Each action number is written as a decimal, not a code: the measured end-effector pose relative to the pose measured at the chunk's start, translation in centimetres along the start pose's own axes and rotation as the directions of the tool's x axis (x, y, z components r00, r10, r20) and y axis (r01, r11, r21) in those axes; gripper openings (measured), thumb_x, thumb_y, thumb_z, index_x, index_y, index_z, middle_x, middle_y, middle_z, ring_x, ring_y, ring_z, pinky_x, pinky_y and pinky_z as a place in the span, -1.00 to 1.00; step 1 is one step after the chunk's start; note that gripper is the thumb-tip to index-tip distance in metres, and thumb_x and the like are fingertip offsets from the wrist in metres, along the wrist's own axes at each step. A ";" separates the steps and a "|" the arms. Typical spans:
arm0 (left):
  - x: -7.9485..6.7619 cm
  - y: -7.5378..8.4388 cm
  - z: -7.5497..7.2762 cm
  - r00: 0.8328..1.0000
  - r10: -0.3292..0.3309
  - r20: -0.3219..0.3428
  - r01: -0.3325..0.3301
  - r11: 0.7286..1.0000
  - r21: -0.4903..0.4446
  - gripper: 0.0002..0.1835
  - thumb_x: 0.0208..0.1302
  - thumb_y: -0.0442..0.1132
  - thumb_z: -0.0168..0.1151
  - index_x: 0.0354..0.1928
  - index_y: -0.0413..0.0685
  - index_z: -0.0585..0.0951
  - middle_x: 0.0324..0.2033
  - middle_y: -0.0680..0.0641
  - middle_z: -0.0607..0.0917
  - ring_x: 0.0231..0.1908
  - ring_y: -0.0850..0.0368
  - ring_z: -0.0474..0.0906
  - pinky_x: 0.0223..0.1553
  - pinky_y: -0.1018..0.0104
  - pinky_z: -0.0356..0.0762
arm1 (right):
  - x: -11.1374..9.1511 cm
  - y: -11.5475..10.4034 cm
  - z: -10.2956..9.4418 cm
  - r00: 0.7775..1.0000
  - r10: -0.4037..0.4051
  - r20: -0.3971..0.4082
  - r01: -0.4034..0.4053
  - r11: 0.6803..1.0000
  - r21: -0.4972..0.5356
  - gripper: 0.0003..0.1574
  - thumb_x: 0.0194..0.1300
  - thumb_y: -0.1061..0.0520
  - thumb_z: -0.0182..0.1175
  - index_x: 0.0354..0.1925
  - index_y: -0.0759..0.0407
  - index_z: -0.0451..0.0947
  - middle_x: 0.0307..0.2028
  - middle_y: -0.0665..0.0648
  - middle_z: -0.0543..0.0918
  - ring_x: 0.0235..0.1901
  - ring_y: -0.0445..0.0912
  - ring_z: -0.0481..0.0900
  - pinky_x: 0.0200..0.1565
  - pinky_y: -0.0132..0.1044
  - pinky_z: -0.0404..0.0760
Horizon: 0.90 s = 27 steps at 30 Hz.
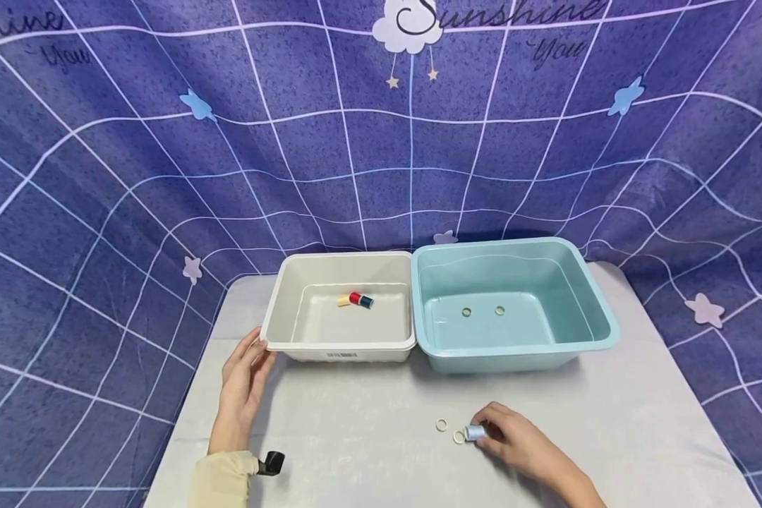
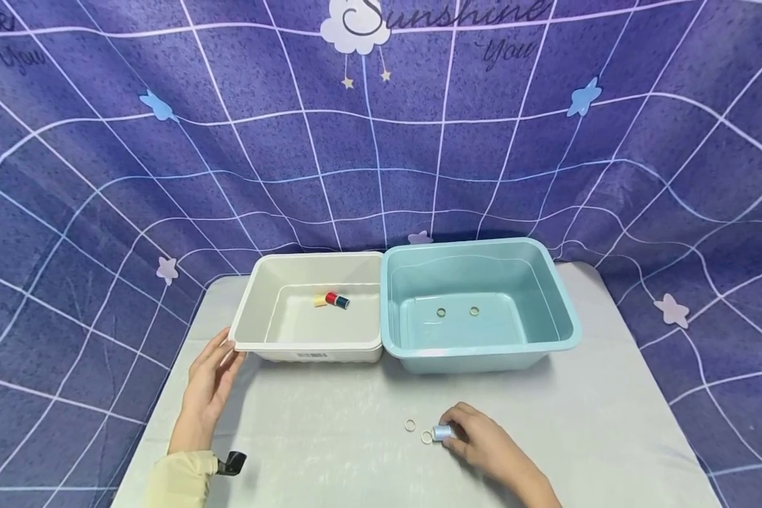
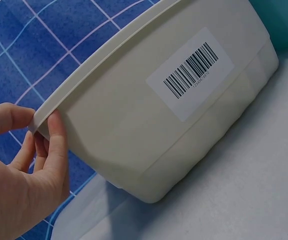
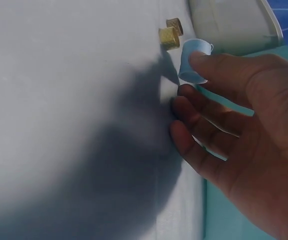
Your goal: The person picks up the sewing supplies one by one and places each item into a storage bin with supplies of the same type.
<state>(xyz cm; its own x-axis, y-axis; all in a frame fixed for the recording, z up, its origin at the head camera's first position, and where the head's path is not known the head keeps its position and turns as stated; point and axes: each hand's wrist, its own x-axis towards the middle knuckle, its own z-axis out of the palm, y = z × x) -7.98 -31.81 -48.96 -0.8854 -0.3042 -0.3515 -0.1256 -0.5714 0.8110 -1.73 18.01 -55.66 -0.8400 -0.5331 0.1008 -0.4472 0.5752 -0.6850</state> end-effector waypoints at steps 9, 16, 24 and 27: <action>0.1 0.2 0.4 1.000 -0.005 -0.007 0.004 1.000 -0.011 -0.68 0.49 -0.45 0.18 0.13 0.07 0.67 -0.04 0.05 0.67 -0.09 0.26 0.66 0.05 0.51 0.74 | 0.8 -0.4 -1.0 1.000 0.008 0.017 -0.009 0.997 0.073 -0.75 0.30 0.21 0.44 -0.09 -0.02 0.64 -0.25 -0.15 0.66 -0.30 -0.35 0.52 -0.31 -0.43 0.59; 0.0 0.2 0.5 1.000 -0.008 -0.007 0.008 0.999 -0.036 -0.68 0.48 -0.46 0.19 0.14 0.02 0.67 -0.05 0.04 0.69 -0.11 0.25 0.65 0.01 0.51 0.75 | 1.2 -0.7 -1.1 1.000 -0.008 0.007 0.008 0.997 0.081 -0.75 0.32 0.22 0.42 -0.07 0.00 0.64 -0.25 -0.09 0.68 -0.29 -0.39 0.51 -0.30 -0.40 0.63; 0.0 0.0 0.2 1.000 0.007 0.005 -0.007 1.000 -0.008 -0.69 0.50 -0.44 0.18 0.13 0.06 0.67 -0.01 0.05 0.68 -0.07 0.26 0.65 0.05 0.51 0.74 | 2.3 -2.0 -1.3 1.000 -0.016 0.021 0.012 0.988 0.155 -0.78 0.38 0.17 0.39 -0.04 -0.03 0.64 -0.25 -0.04 0.69 -0.29 -0.39 0.52 -0.29 -0.41 0.65; 0.0 -0.1 0.1 1.000 0.002 0.000 -0.002 1.000 -0.019 -0.69 0.49 -0.45 0.18 0.13 0.04 0.67 -0.02 0.04 0.68 -0.09 0.26 0.65 0.03 0.51 0.75 | 3.0 -2.6 -1.4 0.999 -0.022 0.030 0.015 0.981 0.191 -0.78 0.40 0.16 0.38 -0.02 -0.03 0.64 -0.26 -0.07 0.68 -0.30 -0.36 0.54 -0.30 -0.43 0.66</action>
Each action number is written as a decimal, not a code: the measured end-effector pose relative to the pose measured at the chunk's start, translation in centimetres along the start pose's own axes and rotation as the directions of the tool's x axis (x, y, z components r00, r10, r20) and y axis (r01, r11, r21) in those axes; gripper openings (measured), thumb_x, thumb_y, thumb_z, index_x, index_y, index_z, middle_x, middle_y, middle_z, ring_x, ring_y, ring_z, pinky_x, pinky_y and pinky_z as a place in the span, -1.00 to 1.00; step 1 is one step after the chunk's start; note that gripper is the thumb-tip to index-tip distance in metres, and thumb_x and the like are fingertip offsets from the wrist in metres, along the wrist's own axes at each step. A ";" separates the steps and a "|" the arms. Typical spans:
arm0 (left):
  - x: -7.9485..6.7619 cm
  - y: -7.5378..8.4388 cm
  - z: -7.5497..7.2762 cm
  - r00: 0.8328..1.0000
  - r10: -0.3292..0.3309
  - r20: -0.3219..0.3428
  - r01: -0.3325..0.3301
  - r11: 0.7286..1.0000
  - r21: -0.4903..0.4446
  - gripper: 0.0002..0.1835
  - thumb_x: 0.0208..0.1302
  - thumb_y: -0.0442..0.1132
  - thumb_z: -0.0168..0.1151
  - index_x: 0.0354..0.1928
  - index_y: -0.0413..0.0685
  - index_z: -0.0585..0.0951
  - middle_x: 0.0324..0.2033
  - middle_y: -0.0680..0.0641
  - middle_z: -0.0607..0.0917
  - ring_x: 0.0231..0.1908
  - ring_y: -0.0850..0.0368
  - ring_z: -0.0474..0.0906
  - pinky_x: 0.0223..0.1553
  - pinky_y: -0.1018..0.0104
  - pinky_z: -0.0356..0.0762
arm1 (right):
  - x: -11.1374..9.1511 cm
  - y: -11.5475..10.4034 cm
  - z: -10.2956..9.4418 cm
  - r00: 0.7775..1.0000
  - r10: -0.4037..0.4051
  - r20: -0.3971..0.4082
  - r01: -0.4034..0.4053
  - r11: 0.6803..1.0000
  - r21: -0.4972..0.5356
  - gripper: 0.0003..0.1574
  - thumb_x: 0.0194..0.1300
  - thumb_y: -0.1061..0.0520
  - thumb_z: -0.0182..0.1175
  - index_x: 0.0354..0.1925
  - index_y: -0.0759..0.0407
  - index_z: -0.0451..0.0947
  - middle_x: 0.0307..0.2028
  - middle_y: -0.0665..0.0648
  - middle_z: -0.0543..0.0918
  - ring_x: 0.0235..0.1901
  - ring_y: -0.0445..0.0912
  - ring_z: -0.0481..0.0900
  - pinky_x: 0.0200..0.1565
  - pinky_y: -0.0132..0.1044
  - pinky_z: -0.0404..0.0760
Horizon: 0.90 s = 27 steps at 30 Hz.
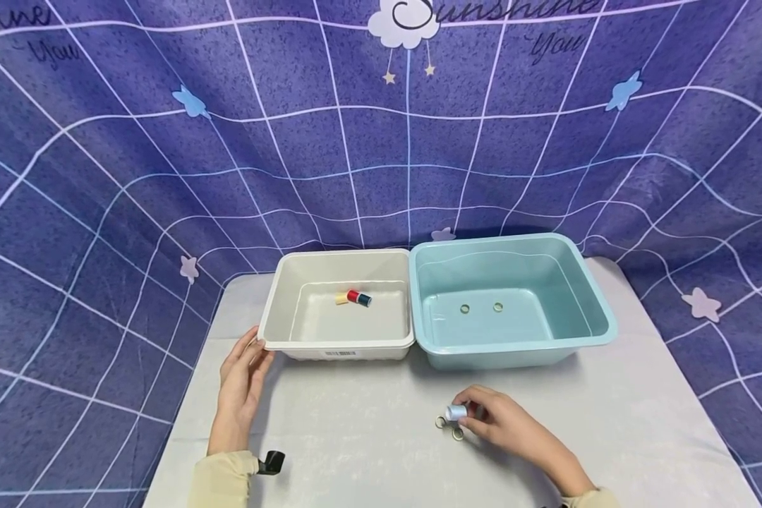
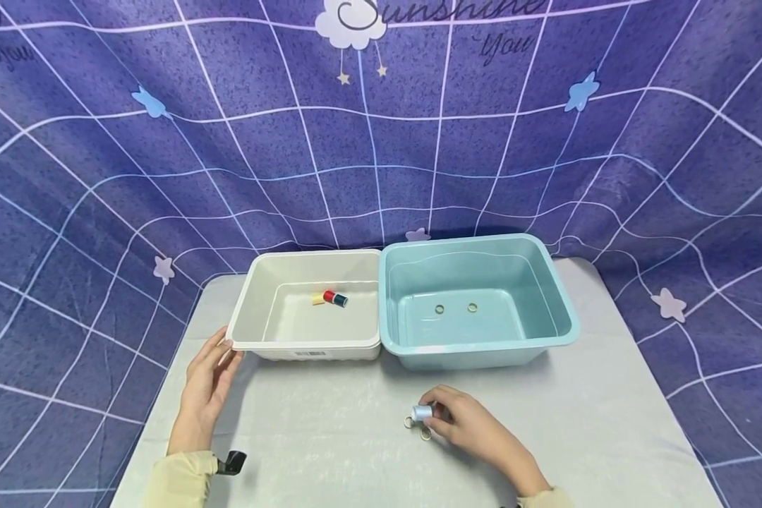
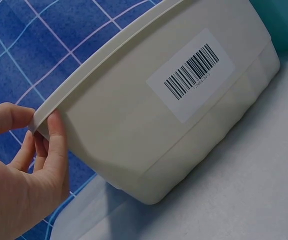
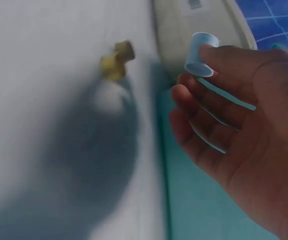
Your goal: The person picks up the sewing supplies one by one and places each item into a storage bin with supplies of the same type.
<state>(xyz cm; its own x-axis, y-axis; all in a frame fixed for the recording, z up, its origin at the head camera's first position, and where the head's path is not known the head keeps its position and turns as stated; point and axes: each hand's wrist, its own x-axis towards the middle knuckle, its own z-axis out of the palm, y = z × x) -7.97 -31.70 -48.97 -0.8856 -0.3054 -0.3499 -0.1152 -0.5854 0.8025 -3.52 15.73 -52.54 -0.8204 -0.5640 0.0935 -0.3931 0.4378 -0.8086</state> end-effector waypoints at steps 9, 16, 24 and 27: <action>-0.3 0.0 -0.2 1.000 -0.010 -0.016 0.010 1.000 -0.010 -0.69 0.50 -0.44 0.18 0.14 0.04 0.66 -0.05 0.02 0.68 -0.07 0.25 0.64 0.07 0.50 0.74 | 2.1 -2.5 0.1 0.999 -0.037 0.024 0.036 0.999 0.016 -0.77 0.44 0.08 0.35 0.03 -0.07 0.63 -0.21 -0.15 0.66 -0.24 -0.34 0.58 -0.22 -0.42 0.72; -0.2 0.0 -0.2 1.000 -0.010 -0.019 0.010 1.000 -0.008 -0.68 0.50 -0.44 0.18 0.16 0.02 0.66 -0.04 0.01 0.66 -0.07 0.25 0.63 0.07 0.51 0.74 | 3.6 -4.4 0.0 0.996 -0.079 0.037 0.078 0.997 0.019 -0.73 0.44 0.09 0.35 0.08 -0.07 0.62 -0.15 -0.13 0.67 -0.21 -0.36 0.57 -0.20 -0.37 0.74; 0.1 -0.1 -0.1 1.000 0.003 0.002 -0.003 1.000 0.001 -0.69 0.50 -0.44 0.19 0.14 0.04 0.68 -0.03 0.02 0.66 -0.06 0.25 0.64 0.07 0.50 0.75 | 5.6 -5.9 -0.4 0.988 -0.153 0.025 0.151 0.987 0.060 -0.74 0.50 0.11 0.28 0.11 0.02 0.62 -0.11 -0.05 0.72 -0.18 -0.26 0.64 -0.14 -0.31 0.79; 0.0 -0.1 -0.1 1.000 -0.011 -0.005 0.011 1.000 -0.013 -0.67 0.49 -0.44 0.20 0.17 0.03 0.67 0.01 0.01 0.66 -0.03 0.23 0.64 0.07 0.49 0.75 | 6.3 -6.8 -0.6 0.986 -0.163 0.027 0.160 0.984 0.072 -0.74 0.52 0.11 0.26 0.13 0.03 0.62 -0.10 -0.04 0.74 -0.16 -0.23 0.67 -0.09 -0.29 0.80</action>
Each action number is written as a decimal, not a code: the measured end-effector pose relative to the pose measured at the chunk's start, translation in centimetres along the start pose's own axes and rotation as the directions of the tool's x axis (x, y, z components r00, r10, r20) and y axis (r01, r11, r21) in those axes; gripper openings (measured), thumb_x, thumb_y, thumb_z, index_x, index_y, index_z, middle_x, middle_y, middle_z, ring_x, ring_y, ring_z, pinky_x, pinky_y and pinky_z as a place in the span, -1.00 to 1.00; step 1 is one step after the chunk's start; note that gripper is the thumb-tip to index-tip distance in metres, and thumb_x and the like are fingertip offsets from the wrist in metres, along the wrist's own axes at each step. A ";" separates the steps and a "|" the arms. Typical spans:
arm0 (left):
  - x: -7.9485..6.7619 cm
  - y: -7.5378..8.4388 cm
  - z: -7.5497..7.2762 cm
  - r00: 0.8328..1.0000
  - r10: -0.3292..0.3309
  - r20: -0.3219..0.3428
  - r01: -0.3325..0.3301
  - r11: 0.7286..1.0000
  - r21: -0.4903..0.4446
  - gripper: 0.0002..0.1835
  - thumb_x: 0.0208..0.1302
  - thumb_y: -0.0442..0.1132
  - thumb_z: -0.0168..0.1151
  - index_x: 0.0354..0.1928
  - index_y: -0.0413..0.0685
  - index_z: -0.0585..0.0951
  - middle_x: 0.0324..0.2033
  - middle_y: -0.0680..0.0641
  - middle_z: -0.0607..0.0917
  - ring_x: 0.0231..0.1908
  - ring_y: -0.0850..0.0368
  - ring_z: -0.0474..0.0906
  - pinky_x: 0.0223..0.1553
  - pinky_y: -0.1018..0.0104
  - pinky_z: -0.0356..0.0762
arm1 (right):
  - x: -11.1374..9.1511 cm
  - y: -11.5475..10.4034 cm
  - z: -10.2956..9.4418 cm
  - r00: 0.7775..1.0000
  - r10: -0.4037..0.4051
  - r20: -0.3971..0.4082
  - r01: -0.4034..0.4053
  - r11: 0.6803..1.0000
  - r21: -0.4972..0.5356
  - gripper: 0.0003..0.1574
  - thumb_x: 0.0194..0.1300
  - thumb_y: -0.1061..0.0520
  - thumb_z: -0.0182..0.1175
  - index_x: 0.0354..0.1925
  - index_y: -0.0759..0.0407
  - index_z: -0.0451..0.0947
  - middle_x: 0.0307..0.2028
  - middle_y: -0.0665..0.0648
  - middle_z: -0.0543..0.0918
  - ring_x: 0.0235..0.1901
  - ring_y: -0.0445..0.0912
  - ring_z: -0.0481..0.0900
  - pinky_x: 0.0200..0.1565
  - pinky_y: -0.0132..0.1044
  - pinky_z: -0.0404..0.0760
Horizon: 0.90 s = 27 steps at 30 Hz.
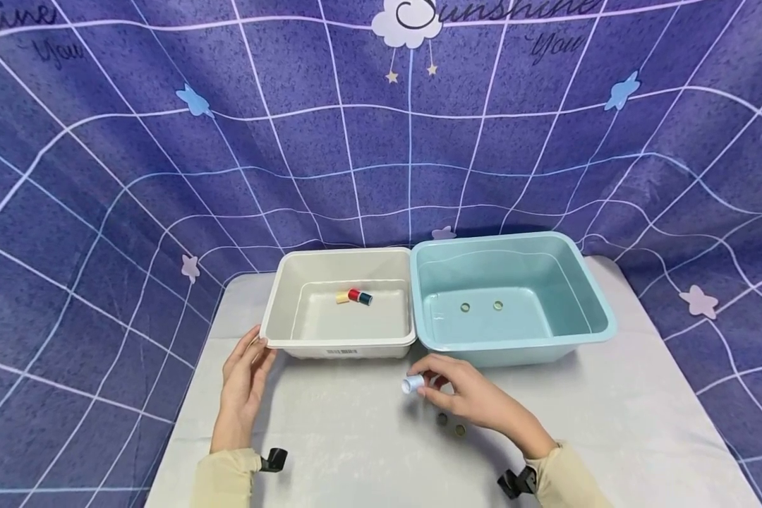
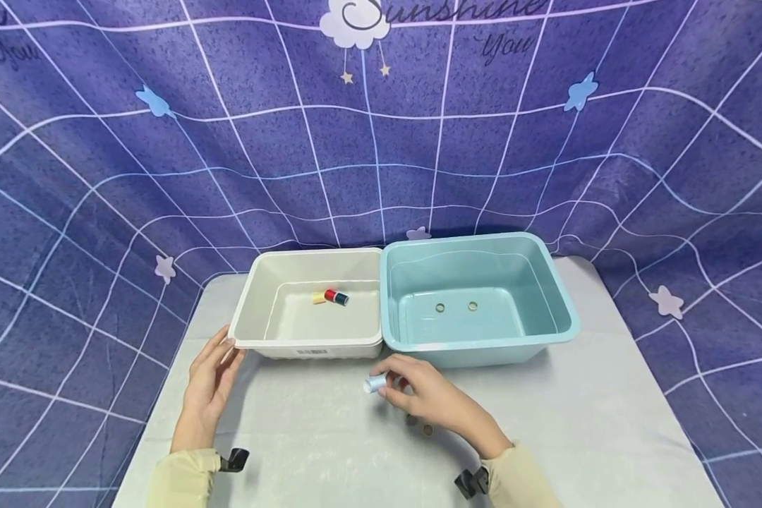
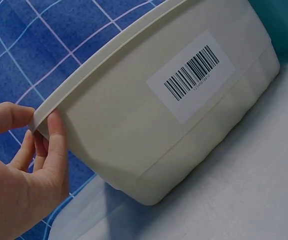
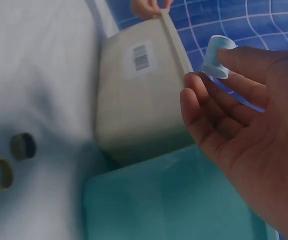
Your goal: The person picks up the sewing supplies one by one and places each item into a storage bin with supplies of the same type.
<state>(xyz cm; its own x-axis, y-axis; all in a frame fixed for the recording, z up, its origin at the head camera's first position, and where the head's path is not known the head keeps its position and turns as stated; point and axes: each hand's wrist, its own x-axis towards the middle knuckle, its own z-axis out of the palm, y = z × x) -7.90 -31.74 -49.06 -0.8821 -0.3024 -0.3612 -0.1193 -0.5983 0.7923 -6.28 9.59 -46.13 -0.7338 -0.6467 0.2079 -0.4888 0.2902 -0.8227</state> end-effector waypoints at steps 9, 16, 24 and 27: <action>0.1 0.1 0.1 1.000 0.019 0.017 -0.020 1.000 0.016 -0.66 0.49 -0.42 0.21 0.21 0.02 0.64 0.04 0.02 0.67 0.03 0.23 0.64 0.08 0.50 0.74 | 2.5 -2.3 -0.8 0.999 0.048 0.003 -0.048 0.999 0.013 -0.71 0.51 0.07 0.27 0.15 -0.08 0.58 -0.09 -0.12 0.70 -0.14 -0.28 0.65 -0.01 -0.35 0.76; -0.3 0.0 -0.3 1.000 0.013 -0.004 -0.013 0.999 0.038 -0.68 0.51 -0.42 0.18 0.16 0.06 0.66 -0.03 0.04 0.65 -0.02 0.26 0.63 0.07 0.51 0.74 | 4.3 -3.5 -1.1 0.999 0.053 0.003 -0.053 0.998 0.041 -0.71 0.49 0.07 0.29 0.14 -0.08 0.58 -0.12 -0.08 0.72 -0.16 -0.24 0.65 -0.06 -0.35 0.74; 0.0 -0.1 -0.1 1.000 0.024 0.008 -0.024 1.000 0.017 -0.69 0.49 -0.43 0.19 0.14 0.05 0.67 -0.05 0.03 0.67 -0.05 0.25 0.65 0.06 0.50 0.74 | 6.7 -4.2 -1.7 0.997 0.074 -0.030 -0.073 0.996 0.043 -0.71 0.48 0.10 0.28 0.13 -0.03 0.61 -0.06 -0.03 0.75 -0.12 -0.18 0.68 -0.09 -0.33 0.77; 0.0 -0.3 -0.1 0.999 0.038 0.033 -0.039 0.999 0.021 -0.70 0.50 -0.44 0.17 0.10 0.07 0.68 -0.06 0.04 0.67 -0.07 0.27 0.66 0.07 0.51 0.74 | 7.5 -4.5 -2.0 0.996 0.081 -0.044 -0.080 0.996 0.032 -0.72 0.47 0.11 0.28 0.12 -0.02 0.61 -0.06 -0.02 0.75 -0.13 -0.18 0.69 -0.14 -0.35 0.76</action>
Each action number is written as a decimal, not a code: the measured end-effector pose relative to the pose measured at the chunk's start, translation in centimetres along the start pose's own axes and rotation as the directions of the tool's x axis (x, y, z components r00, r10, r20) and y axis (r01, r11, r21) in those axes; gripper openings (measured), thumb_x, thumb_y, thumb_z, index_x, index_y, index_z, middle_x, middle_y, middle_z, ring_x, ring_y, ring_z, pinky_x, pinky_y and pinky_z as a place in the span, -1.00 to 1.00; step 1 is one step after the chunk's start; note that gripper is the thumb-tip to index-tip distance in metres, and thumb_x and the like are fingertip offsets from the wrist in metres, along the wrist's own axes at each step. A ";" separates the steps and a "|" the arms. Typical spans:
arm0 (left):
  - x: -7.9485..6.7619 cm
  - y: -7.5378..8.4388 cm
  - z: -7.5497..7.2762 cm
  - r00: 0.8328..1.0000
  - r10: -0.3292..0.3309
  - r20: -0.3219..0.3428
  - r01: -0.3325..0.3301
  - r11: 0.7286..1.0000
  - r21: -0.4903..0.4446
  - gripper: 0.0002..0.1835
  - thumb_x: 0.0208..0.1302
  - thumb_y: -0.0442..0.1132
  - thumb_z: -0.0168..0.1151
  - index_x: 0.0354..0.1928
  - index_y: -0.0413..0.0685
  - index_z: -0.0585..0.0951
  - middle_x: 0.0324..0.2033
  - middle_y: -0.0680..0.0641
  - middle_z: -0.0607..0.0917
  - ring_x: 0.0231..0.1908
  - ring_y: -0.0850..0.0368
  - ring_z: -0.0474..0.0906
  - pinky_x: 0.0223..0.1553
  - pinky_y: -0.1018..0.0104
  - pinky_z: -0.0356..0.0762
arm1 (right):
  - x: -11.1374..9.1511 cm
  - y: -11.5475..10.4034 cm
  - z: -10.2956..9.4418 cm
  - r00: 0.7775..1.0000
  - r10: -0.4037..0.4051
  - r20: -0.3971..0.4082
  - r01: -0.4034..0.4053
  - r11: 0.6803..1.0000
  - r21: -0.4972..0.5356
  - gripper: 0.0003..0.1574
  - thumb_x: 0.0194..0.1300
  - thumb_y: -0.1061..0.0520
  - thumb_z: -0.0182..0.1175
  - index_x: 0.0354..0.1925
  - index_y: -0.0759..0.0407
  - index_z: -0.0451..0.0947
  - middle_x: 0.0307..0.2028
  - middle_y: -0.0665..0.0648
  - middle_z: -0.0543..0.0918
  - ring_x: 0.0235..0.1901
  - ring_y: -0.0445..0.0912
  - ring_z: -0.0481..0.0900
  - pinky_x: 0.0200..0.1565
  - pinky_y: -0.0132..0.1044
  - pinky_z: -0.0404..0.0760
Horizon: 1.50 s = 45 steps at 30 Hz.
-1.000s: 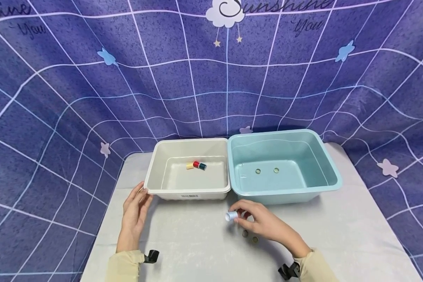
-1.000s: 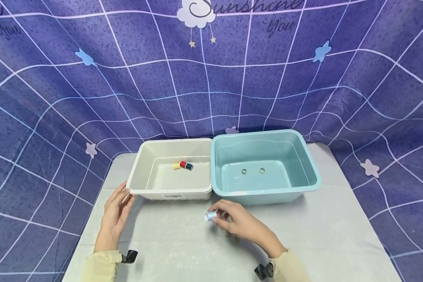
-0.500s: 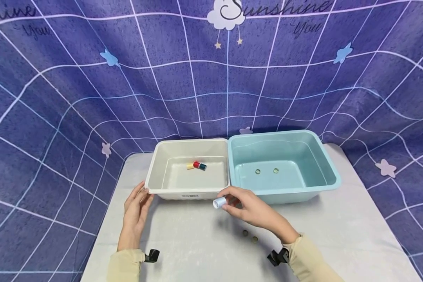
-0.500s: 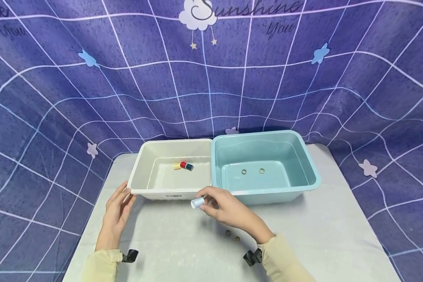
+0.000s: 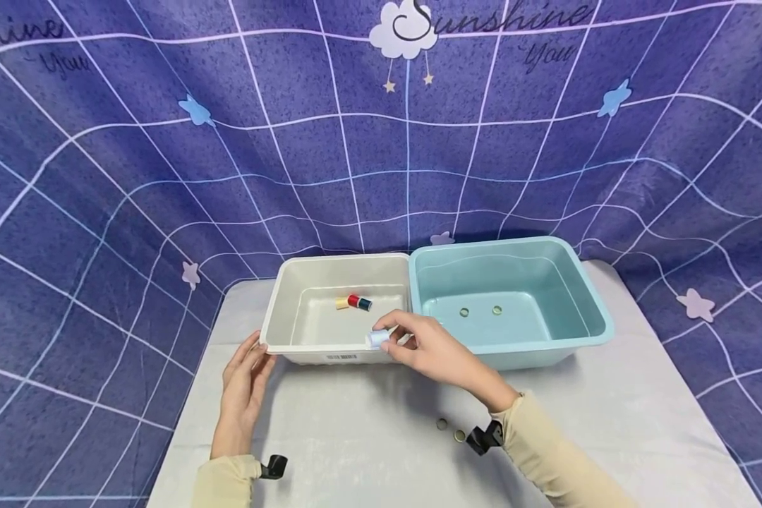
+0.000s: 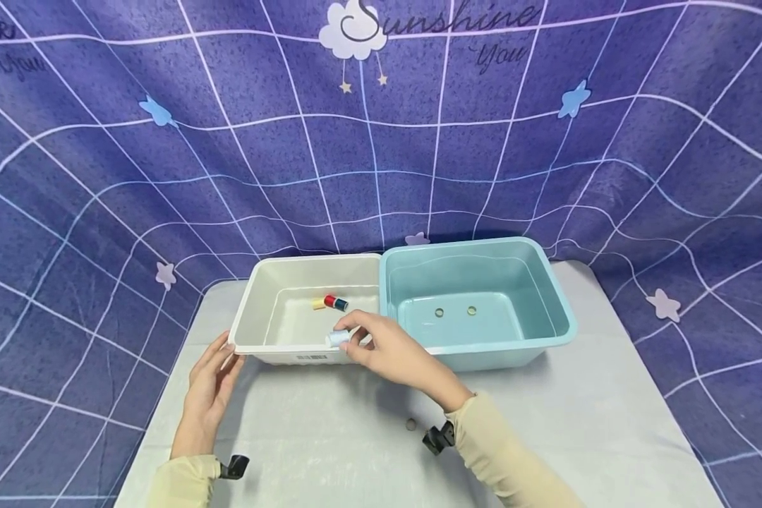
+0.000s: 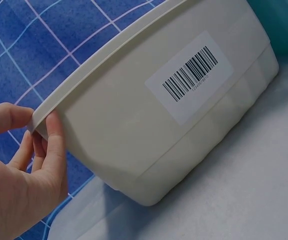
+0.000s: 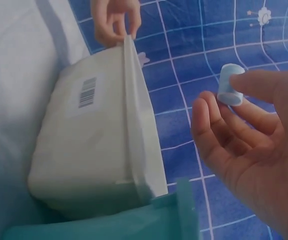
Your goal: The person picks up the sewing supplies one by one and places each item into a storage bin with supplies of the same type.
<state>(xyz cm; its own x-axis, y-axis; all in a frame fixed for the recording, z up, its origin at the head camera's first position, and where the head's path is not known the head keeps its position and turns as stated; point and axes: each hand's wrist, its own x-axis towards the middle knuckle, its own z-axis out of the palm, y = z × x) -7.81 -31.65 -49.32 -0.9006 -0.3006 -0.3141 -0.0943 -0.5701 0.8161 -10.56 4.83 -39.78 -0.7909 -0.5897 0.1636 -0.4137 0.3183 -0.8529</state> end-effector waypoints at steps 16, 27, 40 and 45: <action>-0.1 0.2 0.1 0.999 -0.005 -0.049 0.006 1.000 0.016 -0.70 0.51 -0.43 0.18 0.15 0.03 0.65 -0.10 0.06 0.66 -0.12 0.27 0.65 0.01 0.53 0.75 | 4.8 -1.1 0.3 0.999 0.040 -0.028 -0.039 0.999 0.024 -0.67 0.44 0.17 0.28 0.14 0.11 0.62 -0.06 0.12 0.76 -0.28 -0.16 0.71 -0.35 -0.36 0.75; 0.0 0.2 0.4 0.997 -0.005 -0.075 0.004 1.000 -0.017 -0.69 0.48 -0.46 0.20 0.11 0.02 0.69 -0.12 0.04 0.72 -0.16 0.26 0.69 -0.01 0.49 0.77 | 8.5 -1.3 0.3 0.997 0.073 -0.011 -0.072 0.996 0.057 -0.75 0.46 0.22 0.25 0.07 0.20 0.62 -0.11 0.20 0.75 -0.38 -0.14 0.68 -0.33 -0.16 0.83; 0.0 0.3 0.7 0.996 -0.009 -0.090 0.005 0.999 -0.041 -0.67 0.48 -0.47 0.20 0.17 -0.04 0.64 -0.14 0.02 0.76 -0.19 0.26 0.71 -0.03 0.50 0.78 | 11.4 -1.2 0.7 0.988 0.157 0.000 -0.157 0.987 0.035 -0.70 0.42 0.24 0.23 0.09 0.27 0.60 -0.10 0.24 0.74 -0.44 -0.17 0.66 -0.41 -0.38 0.76; 0.0 0.2 0.6 0.995 -0.011 -0.097 0.008 1.000 -0.029 -0.68 0.48 -0.47 0.19 0.14 -0.02 0.66 -0.11 0.02 0.74 -0.17 0.26 0.70 -0.04 0.50 0.77 | 12.1 -0.6 0.8 0.982 0.190 -0.011 -0.190 0.982 -0.010 -0.70 0.44 0.23 0.25 0.09 0.28 0.61 -0.11 0.25 0.74 -0.48 -0.15 0.65 -0.45 -0.40 0.72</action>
<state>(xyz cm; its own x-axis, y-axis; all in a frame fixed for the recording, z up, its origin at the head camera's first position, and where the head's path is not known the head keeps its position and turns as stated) -8.12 -31.28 -48.90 -0.8542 -0.3668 -0.3685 -0.0897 -0.5941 0.7994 -19.54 -3.10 -37.67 -0.8600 -0.5102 0.0044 -0.2606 0.4318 -0.8635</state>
